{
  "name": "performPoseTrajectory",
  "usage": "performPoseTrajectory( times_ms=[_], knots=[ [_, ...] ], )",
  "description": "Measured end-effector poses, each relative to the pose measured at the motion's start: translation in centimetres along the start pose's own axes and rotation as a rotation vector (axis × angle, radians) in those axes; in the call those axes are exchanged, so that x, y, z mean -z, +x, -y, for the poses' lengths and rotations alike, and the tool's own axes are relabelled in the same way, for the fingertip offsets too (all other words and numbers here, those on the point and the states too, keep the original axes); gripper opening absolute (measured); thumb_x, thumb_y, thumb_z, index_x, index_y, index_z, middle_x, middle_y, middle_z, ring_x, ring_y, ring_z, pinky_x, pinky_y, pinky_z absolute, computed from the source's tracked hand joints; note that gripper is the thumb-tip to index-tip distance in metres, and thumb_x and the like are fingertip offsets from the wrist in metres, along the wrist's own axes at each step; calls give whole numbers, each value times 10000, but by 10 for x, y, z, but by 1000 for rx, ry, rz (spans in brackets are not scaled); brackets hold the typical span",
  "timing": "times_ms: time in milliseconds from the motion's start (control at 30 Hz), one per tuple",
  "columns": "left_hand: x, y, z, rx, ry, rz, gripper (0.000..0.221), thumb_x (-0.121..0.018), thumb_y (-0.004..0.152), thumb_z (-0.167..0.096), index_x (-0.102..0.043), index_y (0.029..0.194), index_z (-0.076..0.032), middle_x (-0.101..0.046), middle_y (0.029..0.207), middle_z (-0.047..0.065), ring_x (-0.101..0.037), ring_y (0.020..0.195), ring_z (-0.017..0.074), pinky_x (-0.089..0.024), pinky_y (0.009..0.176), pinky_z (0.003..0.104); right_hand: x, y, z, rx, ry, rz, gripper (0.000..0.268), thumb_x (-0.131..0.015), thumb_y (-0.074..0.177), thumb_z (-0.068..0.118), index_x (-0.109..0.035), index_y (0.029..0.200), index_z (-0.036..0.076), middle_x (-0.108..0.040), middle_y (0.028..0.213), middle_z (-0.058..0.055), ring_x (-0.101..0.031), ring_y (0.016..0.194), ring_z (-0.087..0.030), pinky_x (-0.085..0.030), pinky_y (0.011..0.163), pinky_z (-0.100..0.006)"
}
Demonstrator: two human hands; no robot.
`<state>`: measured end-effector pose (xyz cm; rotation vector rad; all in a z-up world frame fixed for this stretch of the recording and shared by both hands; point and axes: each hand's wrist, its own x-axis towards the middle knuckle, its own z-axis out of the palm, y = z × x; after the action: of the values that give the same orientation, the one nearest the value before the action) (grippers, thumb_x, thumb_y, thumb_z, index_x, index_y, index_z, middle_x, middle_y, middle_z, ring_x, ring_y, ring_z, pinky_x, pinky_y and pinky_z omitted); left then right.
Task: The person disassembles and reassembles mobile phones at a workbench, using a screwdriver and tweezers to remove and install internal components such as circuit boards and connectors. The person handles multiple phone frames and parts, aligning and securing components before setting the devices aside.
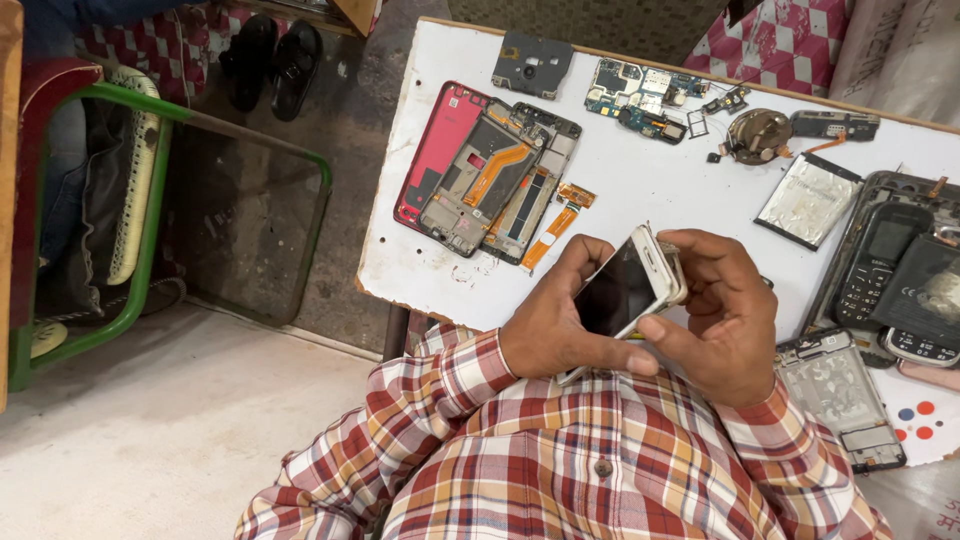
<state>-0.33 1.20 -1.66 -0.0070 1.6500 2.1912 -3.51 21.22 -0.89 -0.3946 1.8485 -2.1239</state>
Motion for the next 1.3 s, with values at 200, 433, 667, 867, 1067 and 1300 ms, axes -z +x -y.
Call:
performPoseTrajectory(
  times_ms=[200, 433, 667, 867, 1067, 1300],
  knots=[
    [-1, -2, 0, -67, 162, -126, 838, -918, 706, -440, -434, 1258, -34, -618, 1099, 88, -633, 1020, 130, -556, 887, 281, -1, -3, -2, -5, -28, 83, 760, -739, 944, 146, -393, 1597, -31, -580, 1475, -164, -596, 1361, -220, -497, 1156, -350],
    [-3, 8, 11, -81, 2, -277, 468, -610, 1042, -436, -451, 1168, -14, -609, 940, 100, -578, 808, 79, -506, 686, 218, -15, 2, -3, 45, -133, 113, 738, -636, 1004, 137, -273, 1624, -29, -573, 1458, -203, -637, 1298, -228, -541, 1116, -361],
    [-2, 5, 3, -203, 109, -412, 453, -637, 1072, -409, -451, 1185, -12, -603, 994, 93, -600, 861, 98, -543, 755, 243, -19, -2, 3, -26, -363, 82, 479, -573, 998, 43, -491, 1457, -64, -784, 1068, -182, -796, 949, -202, -648, 803, -285],
    [-6, 2, -9, -212, 204, -446, 444, -669, 1034, -361, -439, 1172, -7, -620, 986, 96, -655, 858, 122, -571, 726, 272, -16, -2, 2, -58, -354, 78, 431, -572, 995, 42, -515, 1405, -76, -787, 1025, -179, -798, 911, -188, -641, 751, -261],
    [-7, 2, -10, -223, 281, -454, 443, -682, 1030, -350, -443, 1181, -9, -650, 979, 115, -686, 853, 148, -586, 736, 277, -13, -4, -6, -75, -288, 41, 358, -549, 1021, 31, -555, 1363, -76, -791, 1006, -165, -799, 903, -178, -644, 753, -245],
    [-7, 3, -10, -247, 296, -439, 447, -694, 1032, -343, -437, 1190, -14, -676, 993, 118, -718, 874, 165, -600, 737, 289, -9, -7, -8, -39, -152, 67, 355, -497, 1059, 46, -559, 1381, -90, -771, 1096, -179, -760, 996, -195, -614, 860, -260]
  ],
)
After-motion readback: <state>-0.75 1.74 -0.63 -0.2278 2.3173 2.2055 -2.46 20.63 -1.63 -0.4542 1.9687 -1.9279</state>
